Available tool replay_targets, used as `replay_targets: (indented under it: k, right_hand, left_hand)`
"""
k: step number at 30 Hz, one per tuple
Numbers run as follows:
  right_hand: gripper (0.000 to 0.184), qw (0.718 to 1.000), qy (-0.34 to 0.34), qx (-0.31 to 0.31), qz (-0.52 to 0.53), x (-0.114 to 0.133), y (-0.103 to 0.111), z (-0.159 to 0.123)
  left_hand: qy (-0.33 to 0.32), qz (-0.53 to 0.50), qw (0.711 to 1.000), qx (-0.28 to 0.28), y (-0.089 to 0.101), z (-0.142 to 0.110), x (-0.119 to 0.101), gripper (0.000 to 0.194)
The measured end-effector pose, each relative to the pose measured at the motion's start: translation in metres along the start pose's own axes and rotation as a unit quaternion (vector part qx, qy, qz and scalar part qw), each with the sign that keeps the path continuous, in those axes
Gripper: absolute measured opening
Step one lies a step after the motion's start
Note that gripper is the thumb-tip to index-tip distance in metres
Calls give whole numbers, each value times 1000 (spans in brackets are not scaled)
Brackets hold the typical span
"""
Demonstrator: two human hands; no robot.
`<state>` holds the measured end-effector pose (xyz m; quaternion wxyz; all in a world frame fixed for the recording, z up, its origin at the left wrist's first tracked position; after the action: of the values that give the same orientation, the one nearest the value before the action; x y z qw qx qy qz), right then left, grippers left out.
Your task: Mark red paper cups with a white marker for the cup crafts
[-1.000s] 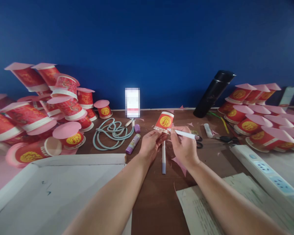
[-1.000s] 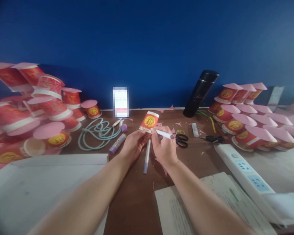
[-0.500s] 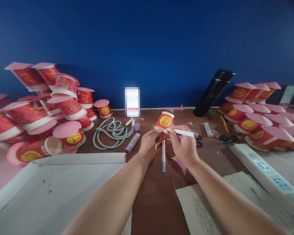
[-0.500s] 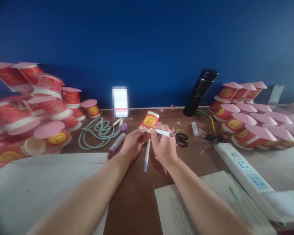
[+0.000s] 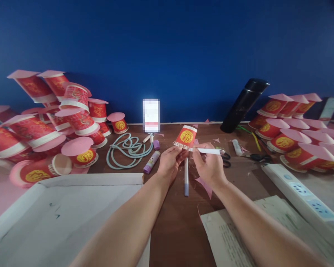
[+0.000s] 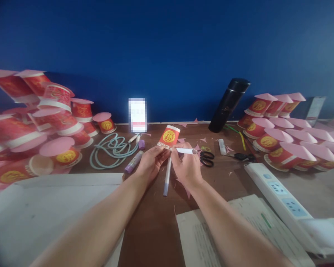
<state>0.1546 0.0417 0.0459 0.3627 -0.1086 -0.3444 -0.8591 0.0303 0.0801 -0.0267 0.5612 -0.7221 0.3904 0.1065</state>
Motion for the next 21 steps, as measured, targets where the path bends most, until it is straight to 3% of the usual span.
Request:
replay_targets:
  k: [10, 21]
  right_hand:
    - [14, 1000, -14, 1, 5, -2, -1, -1]
    - [13, 996, 21, -48, 70, 6, 3, -2]
  left_hand:
    - [6, -2, 1000, -2, 0, -2, 0, 1]
    - [-28, -64, 997, -30, 8, 2, -6, 4]
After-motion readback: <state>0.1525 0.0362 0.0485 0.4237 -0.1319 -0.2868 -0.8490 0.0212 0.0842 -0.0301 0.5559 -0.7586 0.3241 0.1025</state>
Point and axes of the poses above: each hand's wrist, its own z-axis towards the middle knuckle, its own y-axis out of the back of the hand, x = y × z, the point moved 8 cm from there along z, towards the middle knuckle, and after that the axes turned 15 degrees about y, right-handed, at the moved point
